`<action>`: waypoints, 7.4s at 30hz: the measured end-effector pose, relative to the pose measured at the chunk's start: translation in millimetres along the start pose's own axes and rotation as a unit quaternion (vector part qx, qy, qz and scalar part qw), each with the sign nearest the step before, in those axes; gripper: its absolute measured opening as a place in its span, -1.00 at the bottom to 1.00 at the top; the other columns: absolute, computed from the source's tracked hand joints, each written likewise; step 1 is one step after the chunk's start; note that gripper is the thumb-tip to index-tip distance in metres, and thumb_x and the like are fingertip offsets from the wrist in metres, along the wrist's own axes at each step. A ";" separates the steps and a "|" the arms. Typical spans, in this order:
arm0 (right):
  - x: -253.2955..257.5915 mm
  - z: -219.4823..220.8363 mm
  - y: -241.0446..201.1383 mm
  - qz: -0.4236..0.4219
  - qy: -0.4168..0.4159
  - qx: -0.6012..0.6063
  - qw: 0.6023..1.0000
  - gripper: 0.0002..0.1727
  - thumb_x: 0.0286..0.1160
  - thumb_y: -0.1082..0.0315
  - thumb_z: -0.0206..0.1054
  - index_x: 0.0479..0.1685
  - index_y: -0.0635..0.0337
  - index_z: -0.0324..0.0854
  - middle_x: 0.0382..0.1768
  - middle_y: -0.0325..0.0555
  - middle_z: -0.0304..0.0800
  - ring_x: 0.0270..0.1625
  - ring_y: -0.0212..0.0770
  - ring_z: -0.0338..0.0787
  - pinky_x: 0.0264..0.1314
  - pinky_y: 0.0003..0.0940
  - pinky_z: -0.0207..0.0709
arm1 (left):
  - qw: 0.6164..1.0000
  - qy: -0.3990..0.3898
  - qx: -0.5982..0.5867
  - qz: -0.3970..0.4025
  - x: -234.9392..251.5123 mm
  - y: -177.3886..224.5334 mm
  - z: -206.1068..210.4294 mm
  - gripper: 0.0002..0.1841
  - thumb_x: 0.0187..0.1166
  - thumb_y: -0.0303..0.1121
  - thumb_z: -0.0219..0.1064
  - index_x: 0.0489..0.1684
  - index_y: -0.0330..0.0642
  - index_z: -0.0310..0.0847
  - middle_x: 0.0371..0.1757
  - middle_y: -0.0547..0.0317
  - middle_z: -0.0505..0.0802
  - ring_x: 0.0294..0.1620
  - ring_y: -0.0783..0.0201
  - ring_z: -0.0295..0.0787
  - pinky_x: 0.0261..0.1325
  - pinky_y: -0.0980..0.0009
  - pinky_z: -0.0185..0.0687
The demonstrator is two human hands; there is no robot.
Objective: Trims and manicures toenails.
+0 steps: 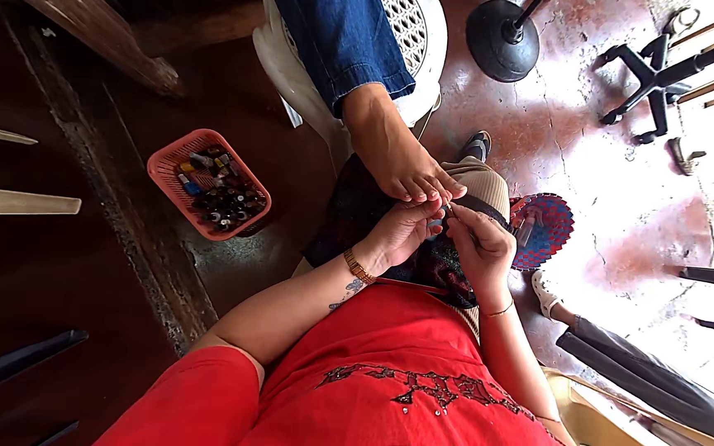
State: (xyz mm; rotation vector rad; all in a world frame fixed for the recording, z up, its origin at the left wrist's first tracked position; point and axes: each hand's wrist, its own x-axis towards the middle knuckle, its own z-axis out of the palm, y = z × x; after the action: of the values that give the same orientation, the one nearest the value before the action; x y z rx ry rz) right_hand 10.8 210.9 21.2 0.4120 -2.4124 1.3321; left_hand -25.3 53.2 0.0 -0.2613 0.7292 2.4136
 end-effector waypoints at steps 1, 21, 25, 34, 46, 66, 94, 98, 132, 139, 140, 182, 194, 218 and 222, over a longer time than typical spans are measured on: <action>0.6 0.5 -0.1 -0.033 0.004 -0.050 0.998 -0.77 0.57 0.45 0.39 0.08 0.31 0.83 -0.24 -0.07 0.88 -0.25 -0.39 0.81 -0.15 -0.51 0.71 | 1.000 -0.005 0.001 0.002 0.0 -0.1 -0.4 -0.84 0.75 -0.38 0.18 -0.12 0.03 0.72 -0.09 0.32 0.81 -0.18 0.44 0.71 -0.05 0.48 0.67; 0.5 1.6 -2.4 -0.046 0.022 -0.123 0.991 -0.79 0.51 0.45 0.46 0.05 0.24 0.88 -0.16 0.00 0.90 -0.11 -0.28 0.86 -0.04 -0.45 0.72 | 1.000 -0.008 0.023 0.006 1.1 -2.3 -4.0 -0.83 0.72 -0.39 0.20 -0.17 0.04 0.73 -0.10 0.33 0.82 -0.15 0.43 0.73 -0.04 0.44 0.68; -1.8 5.6 -2.7 0.027 0.034 0.001 0.999 -0.77 0.50 0.47 0.46 0.07 0.30 0.84 -0.12 -0.11 0.91 -0.08 -0.40 0.85 0.04 -0.49 0.75 | 1.000 0.004 0.026 0.004 0.6 -1.3 -1.9 -0.81 0.71 -0.46 0.18 -0.15 0.02 0.73 -0.13 0.32 0.81 -0.18 0.43 0.72 -0.04 0.45 0.68; -2.0 5.9 -14.5 -0.036 0.036 -0.206 0.977 -0.76 0.58 0.43 0.40 0.12 0.22 0.86 -0.17 0.00 0.91 -0.19 -0.24 0.87 -0.19 -0.40 0.70 | 0.999 0.010 0.039 0.010 1.3 -1.8 -1.4 -0.82 0.64 -0.51 0.23 -0.19 0.03 0.71 -0.17 0.34 0.80 -0.14 0.41 0.71 0.05 0.36 0.67; -3.9 7.6 -29.4 0.070 0.022 -0.139 0.988 -0.73 0.62 0.44 0.34 0.18 0.28 0.81 -0.20 -0.09 0.91 -0.23 -0.39 0.84 -0.12 -0.49 0.73 | 0.995 0.032 0.088 0.022 -1.1 -2.6 1.1 -0.84 0.67 -0.50 0.25 -0.06 0.00 0.71 0.05 0.32 0.81 0.05 0.38 0.71 0.12 0.35 0.66; -3.9 12.5 -41.8 0.099 0.011 -0.168 0.981 -0.68 0.72 0.42 0.24 0.31 0.30 0.74 -0.25 -0.10 0.89 -0.28 -0.36 0.82 -0.16 -0.47 0.71 | 0.997 0.051 0.060 0.012 6.5 -1.5 5.3 -0.85 0.67 -0.52 0.23 -0.05 -0.06 0.69 0.08 0.27 0.81 0.08 0.35 0.71 0.17 0.31 0.64; -4.2 12.6 -43.7 0.101 0.010 -0.160 0.982 -0.70 0.71 0.41 0.27 0.26 0.34 0.74 -0.27 -0.11 0.88 -0.28 -0.38 0.80 -0.15 -0.50 0.70 | 0.996 0.039 0.082 0.024 1.6 -2.4 5.2 -0.87 0.70 -0.44 0.23 -0.01 -0.02 0.70 0.06 0.32 0.81 0.13 0.35 0.70 0.28 0.26 0.62; -4.1 12.9 -47.6 0.107 0.003 -0.174 0.979 -0.68 0.70 0.43 0.26 0.29 0.34 0.73 -0.27 -0.09 0.89 -0.28 -0.35 0.83 -0.16 -0.47 0.72 | 0.996 0.040 0.079 0.025 1.1 -2.5 6.1 -0.86 0.71 -0.46 0.21 -0.10 0.00 0.69 -0.02 0.35 0.80 0.06 0.38 0.70 0.22 0.30 0.62; -8.7 16.4 -36.9 0.154 0.004 -0.041 0.987 -0.70 0.77 0.41 0.15 0.30 0.34 0.64 -0.46 -0.25 0.70 -0.59 -0.50 0.58 -0.57 -0.60 0.53 | 0.996 0.045 0.075 0.022 2.3 -0.2 8.1 -0.83 0.71 -0.47 0.20 -0.09 0.01 0.71 0.00 0.37 0.83 0.08 0.41 0.72 0.23 0.35 0.64; -2.3 15.6 -43.9 0.201 -0.010 -0.031 0.979 -0.73 0.78 0.40 0.15 0.27 0.29 0.64 -0.52 -0.28 0.67 -0.67 -0.51 0.53 -0.67 -0.61 0.47 | 0.995 0.046 0.089 0.023 -0.3 0.5 9.7 -0.82 0.70 -0.46 0.22 -0.18 0.10 0.68 -0.15 0.45 0.79 -0.11 0.52 0.69 0.05 0.49 0.62; -2.8 16.1 -43.7 0.187 -0.011 -0.051 0.981 -0.72 0.78 0.40 0.15 0.28 0.30 0.63 -0.51 -0.27 0.68 -0.65 -0.51 0.55 -0.64 -0.60 0.49 | 0.996 0.040 0.076 0.023 2.8 -0.8 7.2 -0.84 0.70 -0.47 0.22 -0.17 0.07 0.68 -0.12 0.42 0.80 -0.09 0.50 0.70 0.07 0.47 0.63; -2.7 16.3 -43.7 0.175 -0.020 -0.058 0.983 -0.71 0.79 0.39 0.14 0.29 0.32 0.63 -0.54 -0.27 0.65 -0.64 -0.51 0.54 -0.62 -0.60 0.48 | 0.999 0.039 0.032 0.015 11.3 -2.9 0.7 -0.83 0.70 -0.56 0.17 -0.14 -0.06 0.64 -0.09 0.28 0.80 -0.01 0.38 0.71 0.20 0.35 0.62; -7.2 13.9 -37.0 0.164 -0.019 0.001 0.986 -0.70 0.79 0.42 0.12 0.31 0.34 0.62 -0.48 -0.24 0.69 -0.62 -0.49 0.56 -0.61 -0.59 0.51 | 0.998 0.041 0.042 0.015 8.2 -2.9 1.9 -0.83 0.70 -0.54 0.19 -0.15 -0.03 0.65 -0.12 0.32 0.80 -0.06 0.43 0.71 0.15 0.41 0.64; -1.9 6.4 -29.6 0.189 -0.038 0.097 0.976 -0.73 0.80 0.43 0.13 0.26 0.31 0.64 -0.53 -0.24 0.69 -0.71 -0.48 0.53 -0.73 -0.58 0.48 | 0.998 0.048 0.028 0.011 10.5 -2.0 1.7 -0.81 0.71 -0.55 0.17 -0.21 -0.03 0.65 -0.19 0.32 0.80 -0.11 0.42 0.72 0.08 0.43 0.66; -1.3 7.0 -30.4 0.087 -0.044 -0.094 0.991 -0.72 0.73 0.47 0.17 0.22 0.40 0.69 -0.46 -0.15 0.74 -0.50 -0.41 0.66 -0.40 -0.51 0.62 | 0.999 0.045 0.021 0.011 11.4 -3.2 -0.6 -0.83 0.71 -0.56 0.17 -0.13 -0.06 0.63 -0.04 0.25 0.83 0.02 0.36 0.74 0.20 0.36 0.64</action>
State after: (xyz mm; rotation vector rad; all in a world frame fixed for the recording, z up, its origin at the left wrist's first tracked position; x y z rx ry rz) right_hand 23.4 189.3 40.0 0.2183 -2.6705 1.1615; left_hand -32.5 60.6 -5.9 -0.3483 0.8254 2.4175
